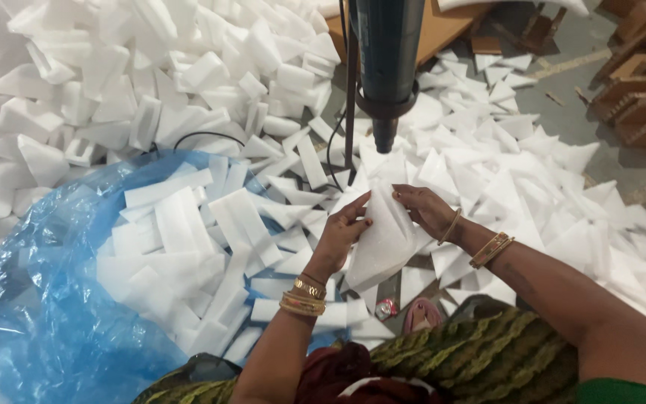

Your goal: The person sits on the floor surrounded by piles of white foam pieces and uses a heat gun to process individual pieces. They pick up a foam piece, hold it under the heat gun nozzle, and then place it back into the pile, repeating this cycle continuously.

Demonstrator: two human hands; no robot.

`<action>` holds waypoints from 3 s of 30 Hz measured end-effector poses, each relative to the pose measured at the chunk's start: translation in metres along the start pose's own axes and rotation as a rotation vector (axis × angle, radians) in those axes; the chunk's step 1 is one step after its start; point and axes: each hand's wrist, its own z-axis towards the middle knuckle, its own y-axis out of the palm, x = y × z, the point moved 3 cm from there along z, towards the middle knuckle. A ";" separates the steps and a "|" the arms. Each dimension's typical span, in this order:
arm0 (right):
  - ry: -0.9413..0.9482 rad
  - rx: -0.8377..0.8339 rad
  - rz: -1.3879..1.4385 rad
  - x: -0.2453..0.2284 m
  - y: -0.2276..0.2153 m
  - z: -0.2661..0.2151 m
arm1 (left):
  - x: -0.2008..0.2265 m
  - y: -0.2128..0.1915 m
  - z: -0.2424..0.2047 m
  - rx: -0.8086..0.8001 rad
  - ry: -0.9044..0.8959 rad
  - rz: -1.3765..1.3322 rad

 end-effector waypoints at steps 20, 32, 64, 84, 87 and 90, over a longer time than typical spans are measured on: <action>-0.379 -0.044 0.259 -0.027 -0.031 0.097 | 0.067 -0.030 0.087 0.021 0.037 0.211; -0.156 0.154 -0.182 0.012 0.046 -0.060 | 0.024 0.054 -0.062 0.193 0.069 0.154; -0.333 0.047 -0.530 -0.026 0.082 -0.111 | 0.030 0.056 -0.105 0.057 0.209 -0.005; -1.036 0.134 -1.482 -0.022 0.091 -0.119 | 0.032 0.026 -0.097 0.143 0.164 -0.153; -1.199 -0.029 -2.016 -0.013 0.107 -0.135 | 0.038 0.028 -0.098 0.178 0.152 -0.270; -1.376 -0.122 -1.850 -0.016 0.117 -0.149 | 0.040 0.030 -0.098 0.159 0.168 -0.162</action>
